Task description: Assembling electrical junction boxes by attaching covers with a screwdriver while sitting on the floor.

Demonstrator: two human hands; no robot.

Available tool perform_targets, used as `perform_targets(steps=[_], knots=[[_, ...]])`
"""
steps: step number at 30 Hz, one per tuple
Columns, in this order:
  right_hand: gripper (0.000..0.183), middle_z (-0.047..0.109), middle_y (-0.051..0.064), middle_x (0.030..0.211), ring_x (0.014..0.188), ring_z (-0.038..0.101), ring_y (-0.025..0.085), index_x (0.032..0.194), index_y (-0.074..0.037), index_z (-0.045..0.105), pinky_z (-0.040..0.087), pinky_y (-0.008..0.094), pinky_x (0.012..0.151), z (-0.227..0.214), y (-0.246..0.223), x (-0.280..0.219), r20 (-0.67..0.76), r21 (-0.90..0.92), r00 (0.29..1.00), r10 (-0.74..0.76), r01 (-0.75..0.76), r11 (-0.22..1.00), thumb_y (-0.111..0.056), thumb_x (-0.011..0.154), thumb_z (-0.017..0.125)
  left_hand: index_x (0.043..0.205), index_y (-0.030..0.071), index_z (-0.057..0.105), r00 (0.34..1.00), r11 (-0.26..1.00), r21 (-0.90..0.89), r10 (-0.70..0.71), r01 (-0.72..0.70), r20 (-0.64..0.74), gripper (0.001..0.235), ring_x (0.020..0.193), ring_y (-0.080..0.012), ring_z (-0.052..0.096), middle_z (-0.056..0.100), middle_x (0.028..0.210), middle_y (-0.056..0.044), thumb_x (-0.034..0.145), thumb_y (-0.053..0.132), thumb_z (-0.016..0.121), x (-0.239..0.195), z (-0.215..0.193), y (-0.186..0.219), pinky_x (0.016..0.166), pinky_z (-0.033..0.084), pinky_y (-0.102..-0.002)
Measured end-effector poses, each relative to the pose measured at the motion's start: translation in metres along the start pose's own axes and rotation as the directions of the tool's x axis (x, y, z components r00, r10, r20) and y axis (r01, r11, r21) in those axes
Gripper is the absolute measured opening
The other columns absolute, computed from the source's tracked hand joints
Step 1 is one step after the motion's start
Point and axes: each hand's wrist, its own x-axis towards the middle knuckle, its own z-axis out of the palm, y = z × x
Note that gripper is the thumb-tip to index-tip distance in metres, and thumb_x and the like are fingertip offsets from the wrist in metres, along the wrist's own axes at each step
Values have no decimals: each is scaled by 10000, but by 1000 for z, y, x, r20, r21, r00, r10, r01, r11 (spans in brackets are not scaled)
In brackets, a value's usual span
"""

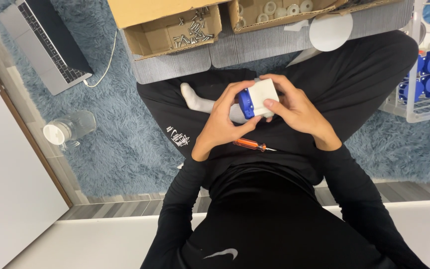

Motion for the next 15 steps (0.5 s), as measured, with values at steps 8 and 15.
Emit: perform_targets(steps=[8, 15], knots=[[639, 546, 223, 1469, 1151, 729, 327, 1481, 43, 549, 650, 459, 922, 4, -8, 0, -14, 1, 996, -83, 83, 997, -9, 914, 838, 1632, 103, 459, 998, 999, -10, -49, 49, 36, 727, 1454, -343, 589, 566, 1533, -150, 1041, 304, 832, 1, -3, -5, 1168, 548, -475], [526, 578, 248, 1505, 1201, 729, 351, 1383, 32, 674, 616, 470, 976, 4, 2, -7, -4, -123, 970, -245, 242, 962, -28, 903, 880, 1588, 100, 494, 969, 975, 8, -222, 222, 108, 506, 1218, -405, 735, 714, 1302, -297, 1168, 378, 539, -3, -5, -10, 961, 646, -504]])
